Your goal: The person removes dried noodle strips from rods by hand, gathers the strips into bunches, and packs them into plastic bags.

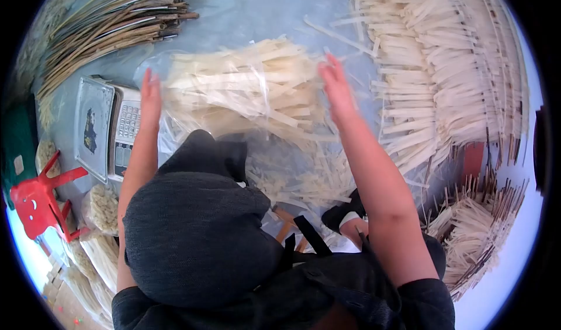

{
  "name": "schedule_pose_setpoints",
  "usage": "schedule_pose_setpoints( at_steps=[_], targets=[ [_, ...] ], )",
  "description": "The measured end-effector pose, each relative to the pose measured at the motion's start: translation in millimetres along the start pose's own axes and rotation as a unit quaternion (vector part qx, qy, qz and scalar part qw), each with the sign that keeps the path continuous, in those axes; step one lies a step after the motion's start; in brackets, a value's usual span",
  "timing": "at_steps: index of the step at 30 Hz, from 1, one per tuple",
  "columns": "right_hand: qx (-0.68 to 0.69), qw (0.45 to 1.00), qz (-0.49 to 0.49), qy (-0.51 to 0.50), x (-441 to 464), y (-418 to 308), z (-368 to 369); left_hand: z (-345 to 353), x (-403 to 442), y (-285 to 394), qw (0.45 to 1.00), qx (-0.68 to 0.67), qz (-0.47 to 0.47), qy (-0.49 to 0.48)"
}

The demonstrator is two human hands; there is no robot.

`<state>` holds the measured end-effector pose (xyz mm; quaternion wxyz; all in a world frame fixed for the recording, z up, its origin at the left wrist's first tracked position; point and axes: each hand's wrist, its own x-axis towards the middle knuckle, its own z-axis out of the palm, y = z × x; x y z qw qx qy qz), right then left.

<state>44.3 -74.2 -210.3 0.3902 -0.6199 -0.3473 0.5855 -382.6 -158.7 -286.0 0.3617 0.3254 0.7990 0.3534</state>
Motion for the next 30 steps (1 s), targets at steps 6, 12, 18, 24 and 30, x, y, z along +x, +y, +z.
schedule_pose_setpoints(
  at_steps=[6, 12, 18, 24, 30],
  targets=[
    [-0.262, 0.959, -0.083, -0.069, -18.4, 12.3, -2.2, 14.8, -4.3, 18.6, 0.972, 0.176, 0.144, -0.056],
    [-0.375, 0.926, -0.006, 0.032, -43.5, 55.4, -150.6, 16.5, -47.5, 81.9, 0.934, 0.176, 0.311, 0.024],
    [-0.356, 0.928, 0.066, -0.085, -113.7, 119.3, -116.0, 99.1, -112.4, 135.0, 0.824, 0.245, 0.499, -0.108],
    [-0.156, 0.981, -0.095, 0.06, -5.3, 49.5, -76.5, 123.0, -125.0, 146.6, 0.875, 0.289, 0.291, -0.257],
    [-0.101, 0.929, 0.198, -0.295, 46.6, -18.5, -81.8, 122.3, -97.6, 130.0, 0.898, -0.032, 0.041, -0.437]
  ],
)
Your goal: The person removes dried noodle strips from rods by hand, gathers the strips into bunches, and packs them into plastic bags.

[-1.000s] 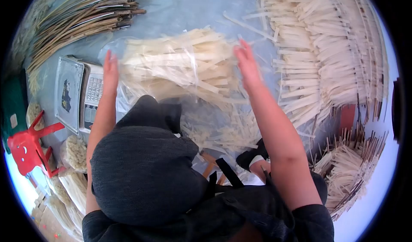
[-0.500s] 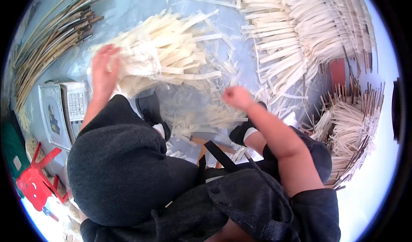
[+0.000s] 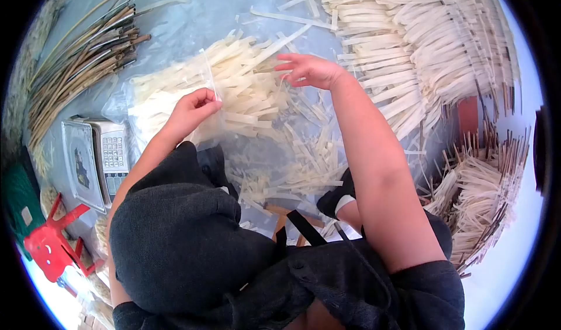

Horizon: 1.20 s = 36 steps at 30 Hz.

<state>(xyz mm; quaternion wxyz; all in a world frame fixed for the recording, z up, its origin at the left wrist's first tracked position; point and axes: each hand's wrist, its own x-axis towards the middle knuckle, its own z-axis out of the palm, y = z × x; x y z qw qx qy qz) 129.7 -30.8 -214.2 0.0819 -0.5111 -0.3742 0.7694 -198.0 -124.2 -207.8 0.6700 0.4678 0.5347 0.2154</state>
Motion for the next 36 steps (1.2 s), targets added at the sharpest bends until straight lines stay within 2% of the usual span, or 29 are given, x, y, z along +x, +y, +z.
schedule_pose_setpoints(
  at_steps=[1, 2, 3, 4, 6, 7, 9, 13, 14, 15, 17, 19, 20, 22, 23, 24, 25, 26, 28, 29, 31, 33, 35, 36],
  targets=[
    [0.0, 1.0, 0.002, -0.002, 9.7, 4.9, -6.2, -3.5, -2.2, 2.1, 1.0, -0.001, -0.002, 0.001],
    [0.136, 0.988, -0.014, 0.066, 22.6, 13.1, -13.6, -6.6, -6.4, 4.2, 0.999, -0.015, -0.007, -0.03],
    [0.267, 0.954, -0.03, 0.131, 30.0, 13.1, -15.2, -8.4, -10.3, 5.6, 0.998, -0.028, -0.011, -0.06],
    [0.266, 0.955, -0.028, 0.129, 37.5, 11.9, -17.4, -7.9, -13.7, 6.9, 0.998, -0.03, -0.012, -0.057],
    [0.389, 0.9, -0.119, 0.153, 49.6, 8.5, -12.8, -2.7, -19.3, 9.3, 0.997, -0.067, -0.017, -0.035],
    [0.389, 0.902, -0.116, 0.15, 52.1, 7.5, -6.5, -0.3, -19.7, 9.0, 0.997, -0.068, -0.02, -0.031],
    [0.222, 0.942, -0.19, 0.167, 51.8, 7.4, 11.9, 4.9, -19.1, 9.9, 0.993, -0.11, 0.029, 0.026],
    [0.203, 0.975, -0.048, 0.074, 26.9, 28.6, 98.9, 11.0, -17.6, 13.7, 0.989, -0.126, 0.065, 0.031],
    [0.2, 0.976, -0.051, 0.075, 21.2, 25.2, 103.9, 12.1, -17.6, 10.0, 0.995, -0.088, 0.037, 0.002],
    [0.193, 0.976, -0.039, 0.095, 14.5, 18.0, 106.0, 14.0, -16.6, 8.8, 0.998, -0.05, 0.01, -0.03],
    [0.187, 0.974, -0.029, 0.121, 14.4, 15.1, 103.8, 17.8, -16.2, 4.4, 0.998, -0.054, 0.008, -0.043],
    [0.301, 0.912, -0.117, 0.252, 25.6, 23.3, 91.8, 13.3, -10.1, -22.8, 0.998, 0.017, 0.054, 0.015],
    [0.167, 0.949, -0.124, 0.237, 25.6, 25.0, 90.3, 11.2, -4.3, -37.9, 0.996, 0.039, 0.068, 0.042],
    [-0.026, 0.99, -0.07, 0.123, 19.0, 32.8, 95.0, 6.5, 6.9, -62.9, 0.995, 0.058, 0.076, 0.024],
    [-0.025, 0.986, -0.074, 0.145, 5.1, 30.1, 91.3, 4.4, 9.7, -67.1, 0.994, 0.081, 0.074, 0.025],
    [-0.19, 0.96, -0.074, 0.19, -12.0, 23.1, 88.3, 3.0, 9.8, -63.4, 0.997, 0.052, 0.056, 0.009],
    [-0.349, 0.906, -0.065, 0.229, -29.6, 16.0, 83.7, 1.4, 9.0, -55.3, 0.999, 0.025, 0.035, -0.006],
    [-0.333, 0.915, -0.05, 0.224, -56.3, 8.1, 61.5, -4.7, 8.2, -43.9, 0.999, 0.03, 0.001, -0.026],
    [-0.355, 0.912, -0.096, 0.182, -115.7, 0.2, -6.7, -6.7, -4.9, 1.9, 0.996, 0.052, -0.06, -0.035],
    [-0.355, 0.907, -0.105, 0.2, -152.6, -2.8, -36.5, -9.2, -7.8, 20.4, 0.992, 0.093, -0.083, -0.033],
    [-0.46, 0.846, -0.043, 0.266, -231.9, -1.8, -85.9, -12.4, -21.9, 66.5, 0.988, 0.123, -0.08, -0.043],
    [-0.507, 0.783, 0.041, 0.357, -300.2, 21.2, -124.8, -8.2, -33.4, 114.5, 0.981, 0.178, -0.054, -0.049],
    [-0.503, 0.764, 0.073, 0.397, -352.9, 56.2, -156.6, 14.2, -52.5, 169.3, 0.981, 0.187, -0.042, -0.033],
    [-0.473, 0.778, 0.071, 0.408, -371.6, 76.3, -168.5, 22.8, -58.7, 190.5, 0.975, 0.214, -0.042, -0.051]
  ],
)
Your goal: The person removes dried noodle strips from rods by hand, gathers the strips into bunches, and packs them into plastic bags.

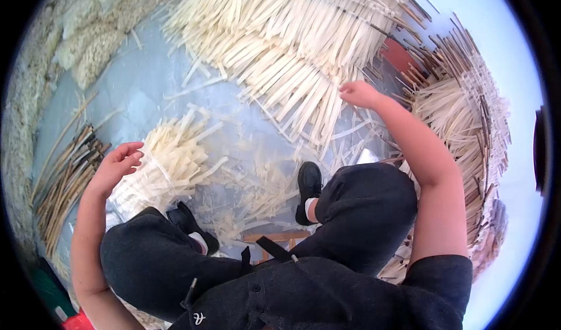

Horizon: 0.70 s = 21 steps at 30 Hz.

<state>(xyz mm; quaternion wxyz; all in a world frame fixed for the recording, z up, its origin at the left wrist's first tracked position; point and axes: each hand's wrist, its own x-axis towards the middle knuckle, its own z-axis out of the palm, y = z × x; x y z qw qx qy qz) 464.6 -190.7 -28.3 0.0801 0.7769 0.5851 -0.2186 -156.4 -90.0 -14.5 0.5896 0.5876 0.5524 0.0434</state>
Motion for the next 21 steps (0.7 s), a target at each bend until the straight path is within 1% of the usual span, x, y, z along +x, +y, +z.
schedule_pose_setpoints(
  at_steps=[1, 3, 4, 6, 7, 9, 10, 11, 12, 13, 15, 17, 18, 19, 21],
  targets=[
    [0.032, 0.999, 0.015, 0.001, -8.3, 25.2, 7.7, 0.8, -5.1, 19.8, 0.999, 0.029, 0.001, -0.017],
    [0.14, 0.989, 0.045, 0.012, -18.6, 70.4, 37.9, 16.1, -17.2, 55.9, 0.995, 0.081, 0.03, -0.05],
    [0.15, 0.988, 0.043, 0.016, -18.3, 89.7, 57.1, 30.1, -21.5, 72.4, 0.992, 0.095, 0.046, -0.067],
    [0.148, 0.984, 0.07, 0.064, -10.4, 120.7, 97.7, 63.1, -27.6, 99.6, 0.983, 0.122, 0.082, -0.109],
    [0.159, 0.983, 0.067, 0.066, -4.9, 132.5, 114.5, 81.4, -29.3, 110.4, 0.977, 0.133, 0.105, -0.133],
    [0.165, 0.975, 0.113, 0.093, 10.0, 146.7, 142.4, 121.8, -36.6, 126.9, 0.975, 0.083, 0.094, -0.181],
    [0.174, 0.974, 0.112, 0.092, 19.4, 149.0, 150.0, 138.1, -37.9, 130.0, 0.971, 0.095, 0.075, -0.207],
    [0.175, 0.97, 0.139, 0.097, 26.3, 154.7, 157.6, 150.4, -36.6, 130.2, 0.964, 0.106, 0.058, -0.236],
    [0.175, 0.965, 0.17, 0.101, 31.3, 163.9, 164.3, 160.1, -32.1, 126.4, 0.958, 0.109, 0.07, -0.255],
    [0.178, 0.963, 0.176, 0.097, 41.9, 177.6, 177.1, 168.3, -26.3, 122.9, 0.952, 0.11, 0.082, -0.275],
    [0.148, 0.955, 0.196, 0.168, 63.9, 195.7, 195.9, 173.8, -16.4, 120.5, 0.95, 0.114, 0.064, -0.284],
    [0.156, 0.95, 0.217, 0.159, 76.3, 206.2, 201.9, 169.9, -8.7, 113.2, 0.971, 0.089, -0.065, -0.211],
    [0.158, 0.946, 0.235, 0.157, 77.5, 203.5, 198.9, 171.3, -6.1, 110.4, 0.982, 0.061, -0.046, -0.174],
    [0.16, 0.946, 0.237, 0.152, 77.5, 196.1, 194.8, 174.9, -3.3, 108.4, 0.981, 0.063, -0.05, -0.176],
    [0.186, 0.943, 0.259, 0.1, 81.9, 177.7, 181.7, 182.6, 3.9, 105.6, 0.986, -0.079, -0.085, -0.117]
  ],
)
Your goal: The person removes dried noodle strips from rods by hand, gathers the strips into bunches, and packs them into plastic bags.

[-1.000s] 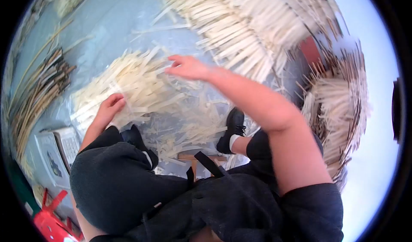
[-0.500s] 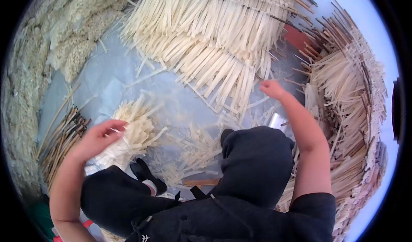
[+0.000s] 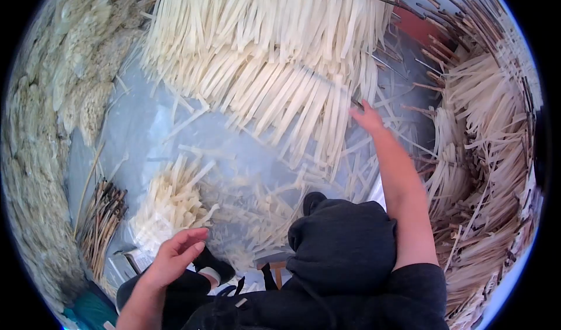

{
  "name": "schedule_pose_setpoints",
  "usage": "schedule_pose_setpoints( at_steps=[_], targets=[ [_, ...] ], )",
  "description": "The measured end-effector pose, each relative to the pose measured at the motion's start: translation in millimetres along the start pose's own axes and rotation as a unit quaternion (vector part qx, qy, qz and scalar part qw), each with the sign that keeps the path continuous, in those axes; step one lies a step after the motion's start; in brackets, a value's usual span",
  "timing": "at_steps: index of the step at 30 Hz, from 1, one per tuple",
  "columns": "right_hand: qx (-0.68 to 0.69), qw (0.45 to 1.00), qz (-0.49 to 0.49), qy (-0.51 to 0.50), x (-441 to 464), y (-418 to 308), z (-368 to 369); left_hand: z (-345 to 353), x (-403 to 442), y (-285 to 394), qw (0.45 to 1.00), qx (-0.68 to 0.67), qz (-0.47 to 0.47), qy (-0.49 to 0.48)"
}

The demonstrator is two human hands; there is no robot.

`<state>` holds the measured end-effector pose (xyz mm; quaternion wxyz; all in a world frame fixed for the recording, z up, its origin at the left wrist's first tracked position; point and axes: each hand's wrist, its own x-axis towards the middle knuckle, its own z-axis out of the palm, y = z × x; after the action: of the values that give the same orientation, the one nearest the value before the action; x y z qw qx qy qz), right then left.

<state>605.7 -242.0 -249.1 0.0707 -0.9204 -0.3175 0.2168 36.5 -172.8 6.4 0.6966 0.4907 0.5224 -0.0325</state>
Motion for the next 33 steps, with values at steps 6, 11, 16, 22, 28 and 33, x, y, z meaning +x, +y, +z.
schedule_pose_setpoints(
  at_steps=[6, 11, 16, 22, 28, 33],
  targets=[
    [0.173, 0.969, -0.088, 0.154, 67.4, -76.5, -19.0, 21.2, 35.6, -11.5, 0.997, -0.066, -0.019, 0.019],
    [0.436, 0.897, -0.04, 0.061, 121.3, -184.9, -6.0, 10.0, 54.4, -17.7, 0.992, -0.103, -0.03, 0.059],
    [0.503, 0.857, 0.073, -0.088, 148.9, -259.9, 13.0, -0.6, 66.2, -24.0, 0.986, -0.125, -0.056, 0.092],
    [0.574, 0.817, -0.023, -0.041, 136.0, -289.4, 40.7, -10.6, 65.8, -20.1, 0.982, -0.142, -0.067, 0.108],
    [0.613, 0.776, -0.057, -0.137, 15.0, -265.7, 52.2, -7.8, 63.6, -18.7, 0.983, -0.146, -0.059, 0.093],
    [0.585, 0.763, -0.072, -0.265, -64.5, -241.3, 72.1, -7.1, 74.3, -2.6, 0.989, -0.103, -0.043, 0.1]
  ],
)
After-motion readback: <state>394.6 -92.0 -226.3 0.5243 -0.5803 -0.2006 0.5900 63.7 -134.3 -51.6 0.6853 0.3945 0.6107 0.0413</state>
